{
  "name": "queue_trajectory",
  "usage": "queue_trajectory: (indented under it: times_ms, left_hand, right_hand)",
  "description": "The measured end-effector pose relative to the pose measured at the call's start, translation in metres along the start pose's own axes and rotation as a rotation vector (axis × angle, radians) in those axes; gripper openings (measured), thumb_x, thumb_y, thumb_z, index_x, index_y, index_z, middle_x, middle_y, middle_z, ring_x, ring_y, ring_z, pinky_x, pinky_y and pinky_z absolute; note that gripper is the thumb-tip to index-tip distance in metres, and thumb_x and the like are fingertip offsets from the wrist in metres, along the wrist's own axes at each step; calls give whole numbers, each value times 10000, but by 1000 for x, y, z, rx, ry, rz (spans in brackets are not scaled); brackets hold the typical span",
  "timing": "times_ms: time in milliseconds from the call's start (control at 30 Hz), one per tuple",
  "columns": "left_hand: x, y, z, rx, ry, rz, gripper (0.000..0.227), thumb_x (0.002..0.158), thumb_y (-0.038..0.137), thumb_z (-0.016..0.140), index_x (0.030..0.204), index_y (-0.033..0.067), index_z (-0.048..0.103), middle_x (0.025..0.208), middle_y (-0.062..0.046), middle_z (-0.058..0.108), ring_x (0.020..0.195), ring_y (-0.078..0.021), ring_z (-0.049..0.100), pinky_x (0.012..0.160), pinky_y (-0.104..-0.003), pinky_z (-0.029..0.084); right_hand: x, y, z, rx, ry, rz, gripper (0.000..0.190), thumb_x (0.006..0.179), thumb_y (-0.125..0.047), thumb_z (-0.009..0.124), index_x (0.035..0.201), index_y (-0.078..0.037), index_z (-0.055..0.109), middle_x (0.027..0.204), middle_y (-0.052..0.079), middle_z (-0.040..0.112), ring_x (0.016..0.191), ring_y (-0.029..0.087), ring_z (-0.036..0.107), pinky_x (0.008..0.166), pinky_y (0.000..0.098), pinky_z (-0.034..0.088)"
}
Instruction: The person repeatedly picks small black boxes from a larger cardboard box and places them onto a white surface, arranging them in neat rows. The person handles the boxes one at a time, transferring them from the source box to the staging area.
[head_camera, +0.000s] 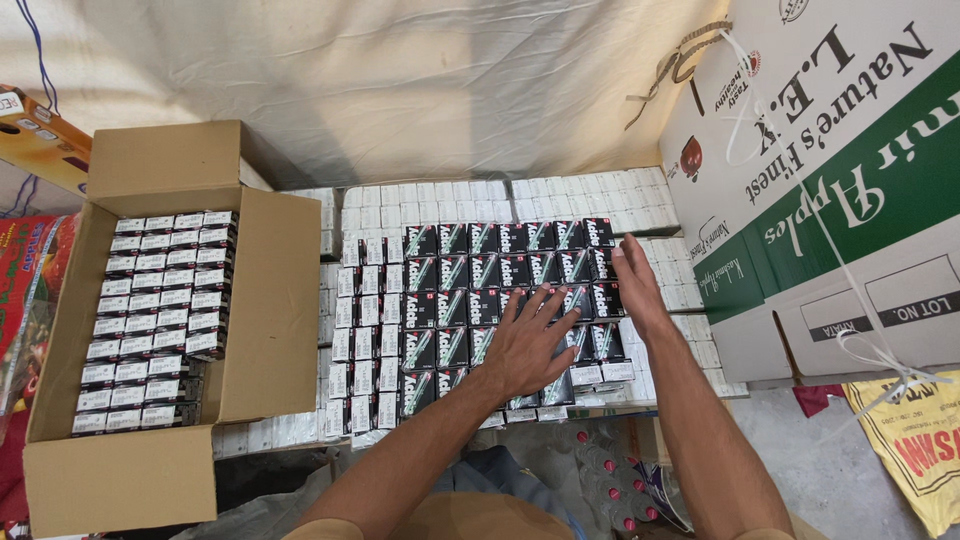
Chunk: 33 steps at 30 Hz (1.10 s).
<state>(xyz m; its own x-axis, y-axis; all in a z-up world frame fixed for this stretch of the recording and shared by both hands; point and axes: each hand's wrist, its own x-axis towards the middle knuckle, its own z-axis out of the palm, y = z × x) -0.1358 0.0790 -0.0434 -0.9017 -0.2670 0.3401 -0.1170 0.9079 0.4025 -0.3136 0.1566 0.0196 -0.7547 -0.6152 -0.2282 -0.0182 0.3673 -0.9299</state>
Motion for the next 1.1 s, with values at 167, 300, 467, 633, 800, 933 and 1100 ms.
queue_trajectory:
  times_ms: [167, 300, 467, 633, 800, 933, 1100]
  left_hand:
    - [0, -2, 5, 6, 23, 2, 499, 983, 440, 520, 1399, 174, 592, 1513, -173, 511, 1453, -395, 428, 1176, -665, 250]
    - [0, -4, 8, 2, 34, 1, 501, 975, 433, 525, 1399, 175, 590, 1517, -169, 507, 1455, -393, 426, 1177, -660, 251]
    - [0, -5, 9, 6, 43, -7, 504, 969, 448, 521, 1395, 186, 584, 1529, -158, 498, 1465, -383, 417, 1179, -659, 254]
    - [1, -3, 6, -13, 58, -11, 498, 974, 440, 513, 1400, 191, 578, 1529, -158, 499, 1466, -385, 416, 1178, -666, 252]
    - [1, -2, 6, -10, 73, -4, 491, 963, 422, 538, 1387, 181, 588, 1508, -166, 519, 1454, -388, 429, 1167, -663, 267]
    - [1, -1, 7, -3, 81, 2, 490, 960, 420, 541, 1386, 182, 588, 1509, -165, 520, 1451, -388, 435, 1165, -663, 272]
    - [0, -4, 10, 11, 107, 15, 494, 947, 426, 555, 1379, 189, 593, 1482, -166, 541, 1435, -393, 457, 1151, -666, 297]
  right_hand:
    - [37, 5, 2, -53, -22, 25, 643, 1098, -431, 431, 1638, -115, 280, 1649, 240, 321, 1544, 416, 238, 1278, 555, 199]
    - [98, 66, 4, -365, -54, 124, 600, 1059, -518, 447, 1632, -387, 326, 1619, 122, 428, 1480, 366, 394, 1247, 511, 285]
    - [85, 58, 8, -373, -69, 93, 624, 1060, -490, 418, 1651, -336, 289, 1608, 200, 421, 1468, 418, 399, 1230, 536, 303]
    - [77, 53, 11, -390, -81, 51, 644, 1072, -480, 382, 1669, -289, 235, 1603, 255, 399, 1472, 460, 369, 1232, 559, 287]
    - [78, 56, 12, -371, -103, 28, 667, 1076, -492, 322, 1679, -245, 180, 1539, 345, 429, 1415, 540, 405, 1175, 627, 319]
    - [75, 52, 9, -387, -98, 31, 661, 1070, -483, 353, 1667, -242, 202, 1537, 345, 428, 1405, 524, 422, 1173, 620, 331]
    - [74, 52, 7, -234, -51, 12, 615, 1067, -381, 480, 1635, -210, 320, 1587, 237, 435, 1436, 429, 444, 1203, 551, 343]
